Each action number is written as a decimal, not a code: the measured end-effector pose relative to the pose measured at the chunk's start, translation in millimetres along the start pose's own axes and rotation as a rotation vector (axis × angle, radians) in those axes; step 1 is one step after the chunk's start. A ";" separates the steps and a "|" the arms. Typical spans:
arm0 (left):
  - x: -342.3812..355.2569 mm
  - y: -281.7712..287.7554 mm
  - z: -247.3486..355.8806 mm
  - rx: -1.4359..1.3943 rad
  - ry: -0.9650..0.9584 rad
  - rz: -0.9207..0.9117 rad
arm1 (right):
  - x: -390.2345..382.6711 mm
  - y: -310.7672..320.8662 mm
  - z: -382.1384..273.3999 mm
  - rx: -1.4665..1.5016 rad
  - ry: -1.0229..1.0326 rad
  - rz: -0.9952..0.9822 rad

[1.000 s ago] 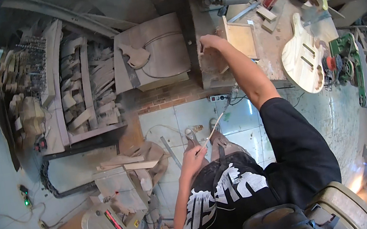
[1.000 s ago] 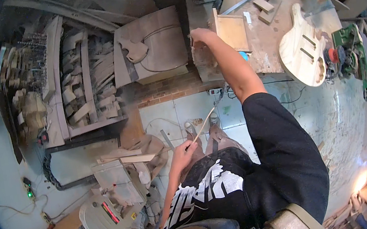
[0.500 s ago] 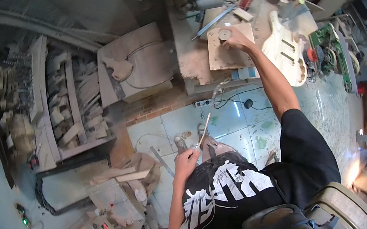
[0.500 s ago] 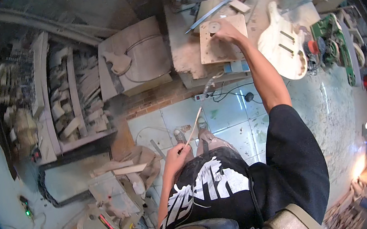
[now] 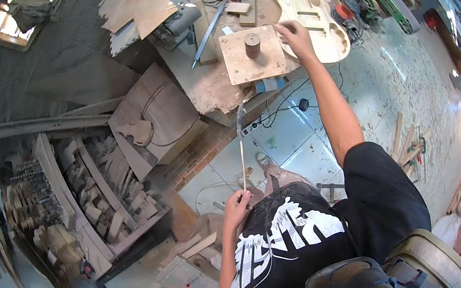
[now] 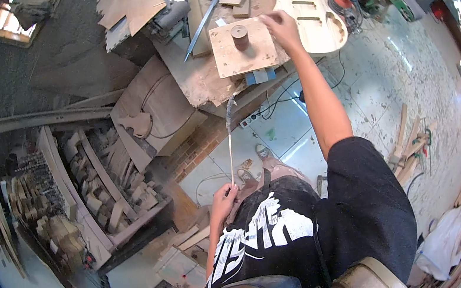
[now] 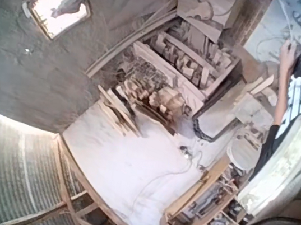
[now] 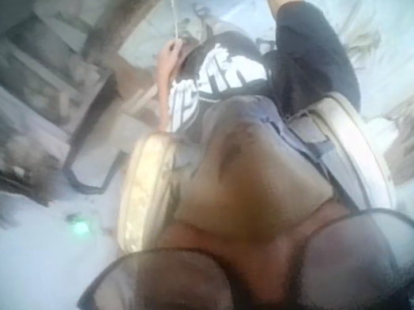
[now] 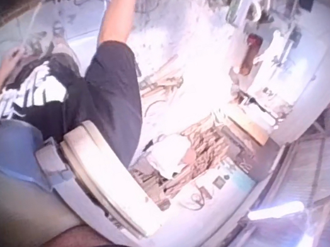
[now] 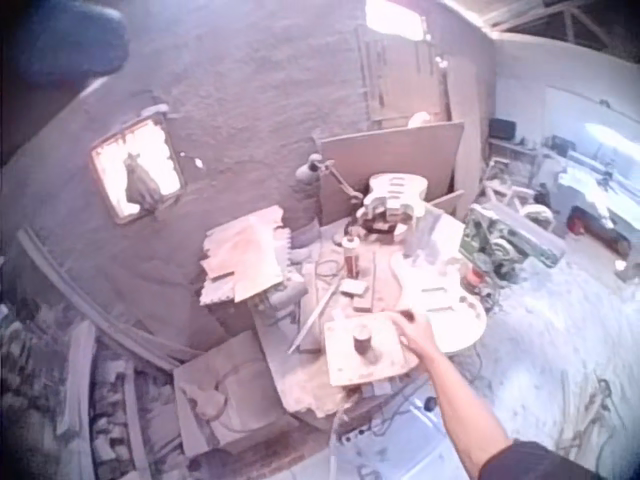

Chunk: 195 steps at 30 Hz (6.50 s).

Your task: The person holds a guitar body by hand and moves its edges against a belt sander. The person then holds the guitar body up at several angles and uses a cylindrical sander on the internal and curved sections.

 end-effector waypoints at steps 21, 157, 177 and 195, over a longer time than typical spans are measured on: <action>13.8 -16.9 22.5 -1.058 0.212 -0.542 | -488.3 119.2 140.3 0.319 -0.961 0.382; 88.9 -67.3 -216.0 0.012 0.167 0.519 | -190.9 177.5 159.6 -0.347 -0.703 -0.255; 100.9 -79.5 -77.4 -0.204 0.250 0.426 | -32.3 194.1 216.1 0.642 -0.775 0.462; 159.0 8.0 94.5 -0.661 -0.134 0.467 | 8.3 247.0 47.8 0.456 -0.234 0.668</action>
Point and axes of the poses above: each hand's wrist, its own x-axis towards the middle knuckle, its own y-axis out of the back of the hand, z = x × y, the point moved 7 cm from there along x, towards the middle knuckle, and after that the axes turned 7 degrees about y, right-handed, at the moved point
